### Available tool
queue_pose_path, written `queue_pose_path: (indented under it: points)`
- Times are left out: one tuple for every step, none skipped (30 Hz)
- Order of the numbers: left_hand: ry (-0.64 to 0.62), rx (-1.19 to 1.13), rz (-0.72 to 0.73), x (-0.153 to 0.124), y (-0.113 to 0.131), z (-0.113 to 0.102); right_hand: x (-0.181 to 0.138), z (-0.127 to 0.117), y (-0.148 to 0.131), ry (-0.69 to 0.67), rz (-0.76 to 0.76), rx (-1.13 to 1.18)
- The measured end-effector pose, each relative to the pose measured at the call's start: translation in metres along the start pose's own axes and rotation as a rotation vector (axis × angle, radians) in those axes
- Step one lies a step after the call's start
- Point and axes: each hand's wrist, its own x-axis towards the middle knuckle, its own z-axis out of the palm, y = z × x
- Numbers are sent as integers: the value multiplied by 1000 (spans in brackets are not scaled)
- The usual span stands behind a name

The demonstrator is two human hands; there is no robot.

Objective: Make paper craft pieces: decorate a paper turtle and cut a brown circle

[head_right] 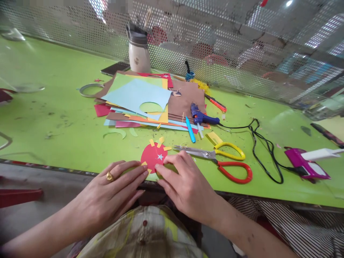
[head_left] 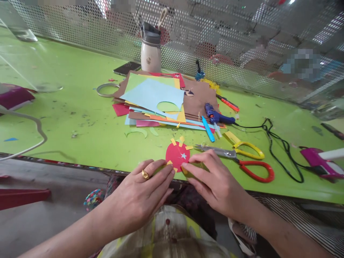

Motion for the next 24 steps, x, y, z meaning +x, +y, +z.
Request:
queue_pose_path:
  points:
    - [5,6,-4,0,1,1,-1,0,0,9,9,18]
    - [11,14,-6,0,1,2,-2,-1,0,5,16,31]
    - [17,21,-6,0,2,2,-2,0,0,-6,22,36]
    - [24,28,-7,-1,2,3,-2,0,0,-21,26,34]
    - [31,35,-10,-1,3,4,-3,0,0,-36,28,27]
    - [42,42,-14,-1,3,5,-3,1,0,-47,31,16]
    - [54,50,-18,-1,4,5,-3,1,0,-55,33,8]
    - [66,59,-22,-1,4,6,-2,2,0,-56,35,1]
    - [75,66,-30,-1,5,7,-2,2,0,-53,33,-2]
    - [82,69,-36,0,5,8,-2,3,0,-50,30,-5]
    - [85,68,-42,0,6,9,-2,3,0,-48,24,-8]
    - [88,66,-48,0,7,10,-2,3,-1,-49,20,-13]
    - [91,63,-55,0,7,11,-2,3,-2,-50,22,-18]
    - [95,63,-60,0,8,11,-2,3,-3,-51,30,-25]
    - [102,63,-64,0,9,12,-1,3,-4,-51,40,-32]
    - [109,64,-68,0,9,12,-1,3,-6,-51,52,-42]
    - [115,63,-72,0,10,13,0,3,-7,-53,59,-52]
    - [118,62,-76,0,10,13,1,2,-9,-57,62,-63]
    - [118,62,-82,0,10,13,2,2,-10,-65,59,-74]
    - [119,65,-88,-1,11,14,3,2,-10,-76,53,-81]
    - [121,69,-95,-1,11,14,4,2,-11,-85,50,-85]
    - [123,74,-103,-1,12,14,4,2,-11,-94,53,-84]
    - [130,77,-111,-1,12,14,5,2,-10,-100,57,-80]
    - [136,76,-116,-1,12,14,5,2,-10,-104,65,-73]
